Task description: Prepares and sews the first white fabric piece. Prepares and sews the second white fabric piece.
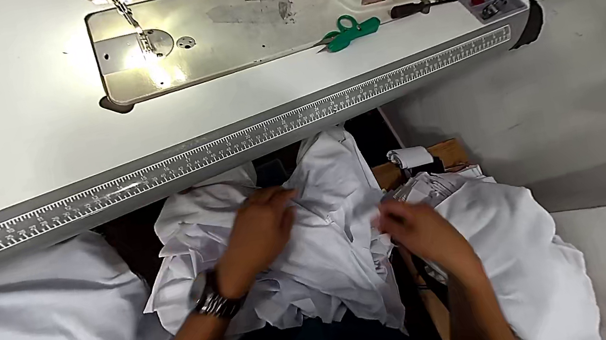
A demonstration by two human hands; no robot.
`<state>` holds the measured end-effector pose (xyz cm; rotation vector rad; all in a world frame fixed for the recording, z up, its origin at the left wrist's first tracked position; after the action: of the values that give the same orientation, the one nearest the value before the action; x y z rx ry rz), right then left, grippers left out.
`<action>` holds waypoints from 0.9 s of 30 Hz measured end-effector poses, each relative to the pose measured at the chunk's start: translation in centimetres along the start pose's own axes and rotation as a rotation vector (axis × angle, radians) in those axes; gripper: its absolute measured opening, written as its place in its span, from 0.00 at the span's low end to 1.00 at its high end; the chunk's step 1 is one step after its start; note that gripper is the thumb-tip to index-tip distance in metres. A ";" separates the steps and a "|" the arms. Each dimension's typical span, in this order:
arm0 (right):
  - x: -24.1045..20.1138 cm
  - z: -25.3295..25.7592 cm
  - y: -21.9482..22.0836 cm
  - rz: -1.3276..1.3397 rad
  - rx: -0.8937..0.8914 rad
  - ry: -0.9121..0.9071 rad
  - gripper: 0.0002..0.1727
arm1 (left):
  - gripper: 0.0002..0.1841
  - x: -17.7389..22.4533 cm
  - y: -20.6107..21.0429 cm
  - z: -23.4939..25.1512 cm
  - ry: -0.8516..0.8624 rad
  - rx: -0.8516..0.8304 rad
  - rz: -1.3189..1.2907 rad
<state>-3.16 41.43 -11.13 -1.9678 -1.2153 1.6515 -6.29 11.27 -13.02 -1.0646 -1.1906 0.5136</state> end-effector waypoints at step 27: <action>-3.5 3.5 4.6 0.198 -0.183 -0.168 0.17 | 0.24 1.7 2.5 -7.7 -0.195 0.339 0.000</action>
<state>-4.40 35.08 -13.06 -2.1562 -1.3089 1.8954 1.88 10.77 -14.38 -0.7362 -1.2200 0.8033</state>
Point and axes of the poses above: each hand's wrist, its own z-axis towards the middle knuckle, its own y-axis out of the palm, x = y × z, the point moved 1 cm from there along z, towards the middle knuckle, and after that the axes turned 4 degrees about -x, right-handed, at the moved point
